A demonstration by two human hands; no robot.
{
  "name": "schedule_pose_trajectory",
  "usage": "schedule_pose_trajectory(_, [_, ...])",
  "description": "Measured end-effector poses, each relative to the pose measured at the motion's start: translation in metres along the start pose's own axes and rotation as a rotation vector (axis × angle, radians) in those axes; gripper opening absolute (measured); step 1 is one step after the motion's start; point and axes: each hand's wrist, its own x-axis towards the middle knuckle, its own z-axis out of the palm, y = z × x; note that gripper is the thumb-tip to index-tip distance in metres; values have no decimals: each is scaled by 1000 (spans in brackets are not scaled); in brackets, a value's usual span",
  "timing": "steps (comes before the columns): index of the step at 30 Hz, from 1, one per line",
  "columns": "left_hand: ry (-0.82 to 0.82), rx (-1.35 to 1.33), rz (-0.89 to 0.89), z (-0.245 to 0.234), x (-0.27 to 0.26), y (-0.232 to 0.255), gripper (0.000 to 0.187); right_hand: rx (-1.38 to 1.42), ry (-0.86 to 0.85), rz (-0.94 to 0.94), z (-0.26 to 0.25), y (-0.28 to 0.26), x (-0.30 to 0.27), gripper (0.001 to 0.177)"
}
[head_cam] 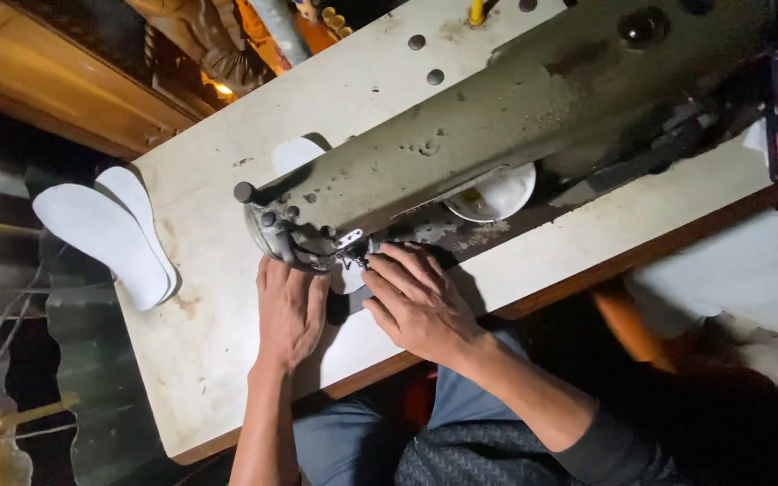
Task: Sewing the edges of shoe insoles using an industrial sewing machine
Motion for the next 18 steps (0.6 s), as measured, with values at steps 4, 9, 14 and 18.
schedule_pose_trajectory(4, [-47, 144, 17, 30, 4, -45, 28, -41, 11, 20, 1, -6, 5, 23])
schedule_pose_trajectory(9, [-122, -137, -82, -4, 35, -11, 18, -106, 2, -72, -32, -9, 18, 19])
schedule_pose_trajectory(14, [-41, -145, 632, 114, 0, 76, 46, -55, -102, 76, -8, -4, -30, 35])
schedule_pose_trajectory(18, [-1165, -678, 1788, 180, -103, 363, 103, 269, -433, 199, -9, -1, -32, 54])
